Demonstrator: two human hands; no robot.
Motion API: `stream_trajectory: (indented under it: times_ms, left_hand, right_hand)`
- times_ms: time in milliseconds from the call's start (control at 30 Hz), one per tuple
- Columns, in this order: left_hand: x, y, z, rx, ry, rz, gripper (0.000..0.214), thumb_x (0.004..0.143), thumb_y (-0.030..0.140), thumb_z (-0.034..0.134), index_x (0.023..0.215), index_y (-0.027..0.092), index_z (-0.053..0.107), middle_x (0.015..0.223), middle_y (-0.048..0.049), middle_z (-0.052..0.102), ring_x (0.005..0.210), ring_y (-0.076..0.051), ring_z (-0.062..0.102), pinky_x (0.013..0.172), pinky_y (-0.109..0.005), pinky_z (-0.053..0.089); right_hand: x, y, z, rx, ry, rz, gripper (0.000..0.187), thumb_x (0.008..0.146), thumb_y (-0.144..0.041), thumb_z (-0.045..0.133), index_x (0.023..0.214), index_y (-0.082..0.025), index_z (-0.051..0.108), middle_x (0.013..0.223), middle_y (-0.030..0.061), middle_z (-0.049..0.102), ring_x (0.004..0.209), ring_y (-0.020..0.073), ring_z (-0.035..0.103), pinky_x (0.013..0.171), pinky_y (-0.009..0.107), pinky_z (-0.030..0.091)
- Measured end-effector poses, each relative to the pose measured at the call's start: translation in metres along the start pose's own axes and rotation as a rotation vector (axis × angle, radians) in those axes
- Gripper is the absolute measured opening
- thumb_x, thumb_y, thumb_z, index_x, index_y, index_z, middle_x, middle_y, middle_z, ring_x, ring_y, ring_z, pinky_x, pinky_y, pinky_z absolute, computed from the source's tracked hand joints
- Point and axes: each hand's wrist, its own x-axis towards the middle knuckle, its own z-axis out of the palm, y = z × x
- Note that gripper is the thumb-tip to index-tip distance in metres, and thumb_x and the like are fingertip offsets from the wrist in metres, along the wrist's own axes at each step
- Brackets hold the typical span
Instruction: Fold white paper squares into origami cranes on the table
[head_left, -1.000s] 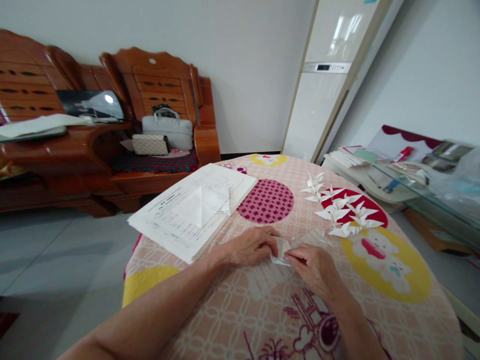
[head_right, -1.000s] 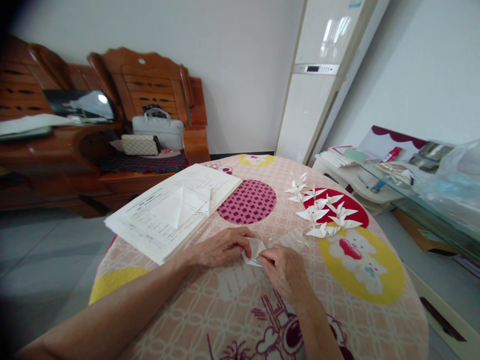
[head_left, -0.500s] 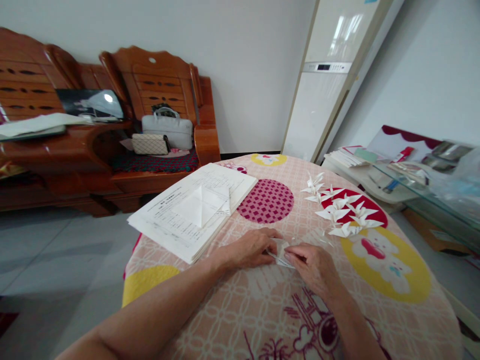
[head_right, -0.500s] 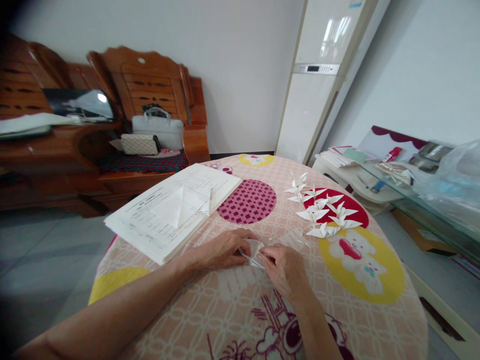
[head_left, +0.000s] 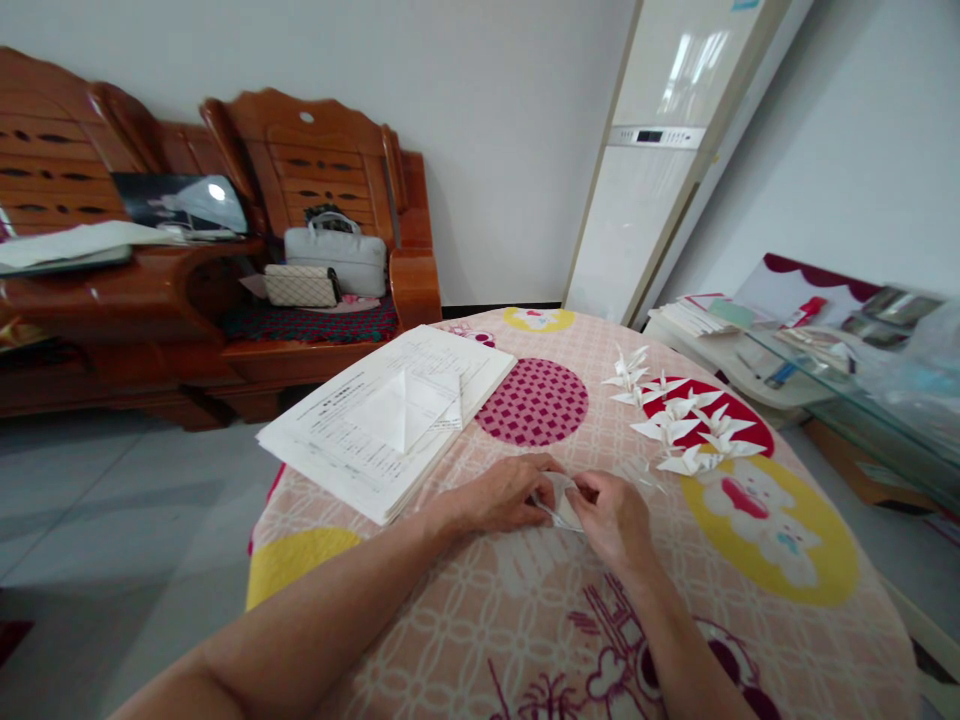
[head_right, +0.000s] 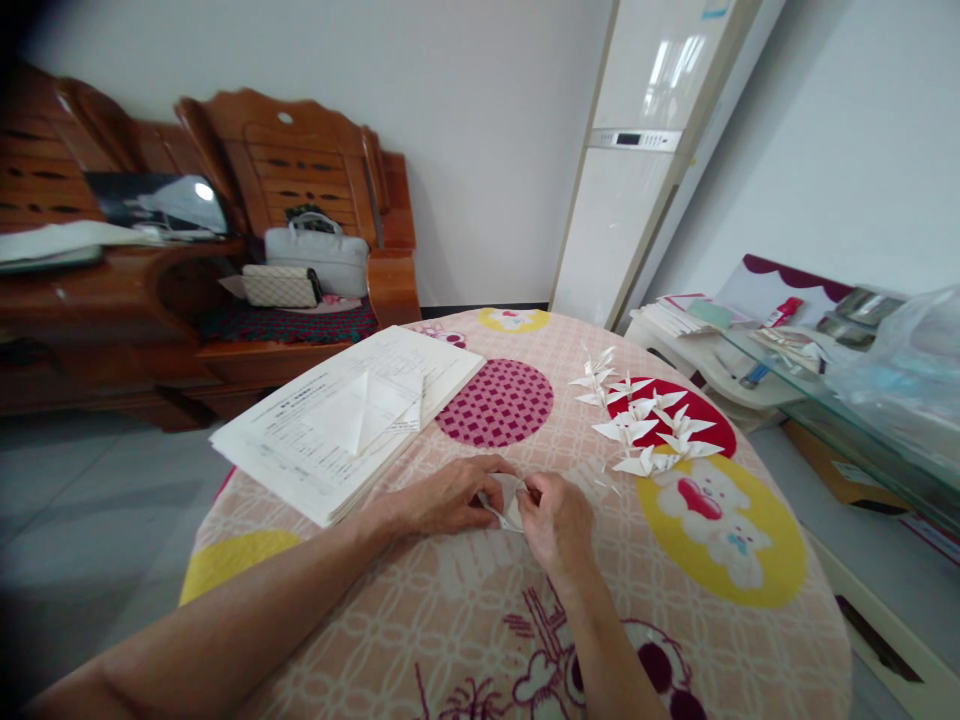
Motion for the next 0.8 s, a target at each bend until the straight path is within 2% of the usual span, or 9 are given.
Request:
stream_trajectory:
  times_ms: [200, 367, 500, 633, 667, 800]
  left_hand:
    - [0.000, -0.001, 0.001, -0.024, 0.009, -0.002, 0.011, 0.074, 0.016, 0.066, 0.083, 0.017, 0.072, 0.123, -0.0073, 0.058, 0.102, -0.021, 0.060, 0.086, -0.028, 0.046]
    - [0.001, -0.001, 0.001, -0.019, -0.001, 0.001, 0.013, 0.074, 0.016, 0.068, 0.086, 0.016, 0.072, 0.126, -0.0079, 0.058, 0.100, -0.020, 0.060, 0.085, -0.027, 0.046]
    - [0.001, -0.001, 0.001, -0.013, 0.003, -0.020, 0.013, 0.074, 0.018, 0.068, 0.086, 0.016, 0.072, 0.125, -0.0076, 0.058, 0.099, -0.020, 0.060, 0.083, -0.027, 0.046]
    - [0.001, -0.004, 0.002, -0.021, -0.001, -0.025, 0.014, 0.073, 0.020, 0.069, 0.087, 0.016, 0.072, 0.126, -0.0076, 0.058, 0.101, -0.020, 0.059, 0.084, -0.027, 0.046]
    - [0.001, -0.004, 0.002, -0.027, 0.002, -0.023, 0.014, 0.073, 0.020, 0.070, 0.086, 0.016, 0.073, 0.126, -0.0076, 0.058, 0.101, -0.020, 0.059, 0.084, -0.027, 0.046]
    - [0.000, -0.004, 0.002, -0.041, 0.014, -0.022, 0.012, 0.073, 0.018, 0.069, 0.084, 0.016, 0.072, 0.125, -0.0074, 0.058, 0.101, -0.021, 0.060, 0.085, -0.027, 0.046]
  right_hand:
    - [0.002, -0.005, 0.002, -0.095, 0.005, -0.023, 0.021, 0.083, -0.025, 0.055, 0.070, -0.020, 0.070, 0.067, 0.0040, 0.069, 0.062, 0.0154, 0.060, 0.055, 0.025, 0.031]
    - [0.003, -0.003, 0.003, -0.123, -0.001, -0.103, 0.021, 0.083, -0.022, 0.054, 0.068, -0.019, 0.069, 0.069, 0.0042, 0.068, 0.064, 0.0154, 0.059, 0.056, 0.024, 0.032]
    - [0.000, 0.004, -0.003, 0.016, -0.006, -0.115, 0.019, 0.082, -0.023, 0.055, 0.075, -0.019, 0.072, 0.073, 0.0052, 0.070, 0.066, 0.0169, 0.062, 0.060, 0.025, 0.039]
    - [-0.010, 0.012, -0.016, 0.295, 0.137, -0.142, 0.019, 0.083, -0.028, 0.056, 0.087, -0.018, 0.072, 0.082, 0.0064, 0.072, 0.071, 0.0178, 0.065, 0.065, 0.026, 0.047]
    - [-0.013, 0.013, -0.019, 0.332, 0.137, -0.166, 0.019, 0.084, -0.028, 0.055, 0.088, -0.018, 0.072, 0.082, 0.0062, 0.072, 0.071, 0.0177, 0.065, 0.065, 0.026, 0.048]
    - [-0.018, 0.013, -0.021, 0.211, 0.045, -0.242, 0.017, 0.083, -0.028, 0.060, 0.084, -0.019, 0.074, 0.084, 0.0067, 0.070, 0.071, 0.0178, 0.064, 0.066, 0.027, 0.049]
